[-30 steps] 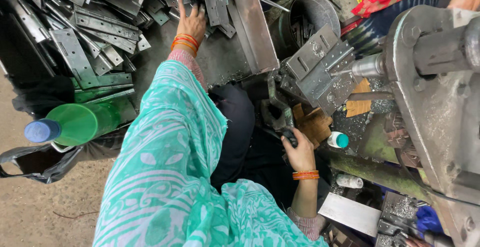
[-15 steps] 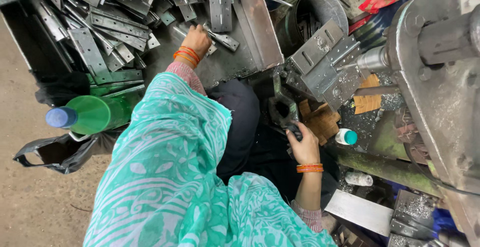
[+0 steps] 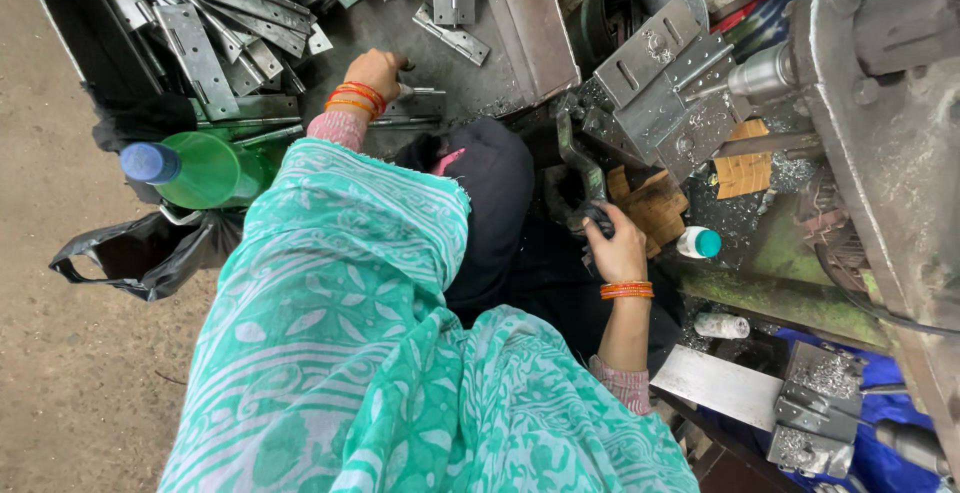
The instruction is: The person operates a manual punching machine to process metal brackets. They pick up brackets from a pile, place them into the machine, pull a lever to activate the punch, and then remove the processed brackets, repeating the cycle.
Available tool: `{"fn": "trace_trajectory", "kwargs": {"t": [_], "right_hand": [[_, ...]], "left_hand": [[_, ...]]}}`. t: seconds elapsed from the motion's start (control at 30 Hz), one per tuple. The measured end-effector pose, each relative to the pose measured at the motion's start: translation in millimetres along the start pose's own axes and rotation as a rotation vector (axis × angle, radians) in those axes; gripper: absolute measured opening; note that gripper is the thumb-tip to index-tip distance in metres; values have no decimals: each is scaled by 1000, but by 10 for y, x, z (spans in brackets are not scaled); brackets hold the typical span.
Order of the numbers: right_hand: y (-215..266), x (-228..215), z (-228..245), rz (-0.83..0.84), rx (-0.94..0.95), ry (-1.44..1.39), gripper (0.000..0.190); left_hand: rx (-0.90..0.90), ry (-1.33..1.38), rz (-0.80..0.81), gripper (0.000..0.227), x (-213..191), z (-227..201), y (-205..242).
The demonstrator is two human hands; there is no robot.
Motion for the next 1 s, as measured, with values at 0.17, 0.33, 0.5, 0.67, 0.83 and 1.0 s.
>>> {"fn": "trace_trajectory", "kwargs": {"t": [0.17,0.33,0.5,0.67,0.83,1.0], "right_hand": [[1,13,-8,6,0,13,39],[3,6,-1,0,-21,52,40],[-27,23,-62,-7,1,20,41],[-35,12,-82,-44,-55,2,38],[8,-38,-54,-56,-32,-28,38],[27,-12,-150,55,211,-20,39]], "left_hand": [[90,-64,136,60,-53,-275,218],[310,-154,11,63,-120,-520,434],[356,-234,-6,48,28,-517,488],[263,-334,-132,28,66,-368,357],[257,-504,-45,45,198,-265,250],[26,-320,-52,32,49,-39,66]]}}
Point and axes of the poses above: each hand's wrist, its own y-axis away from the middle knuckle, its own x-axis out of the palm, z = x × y, the point moved 7 cm from there along -y, towards the middle knuckle, and after that the axes turned 10 degrees about x, right-handed, at the moved point
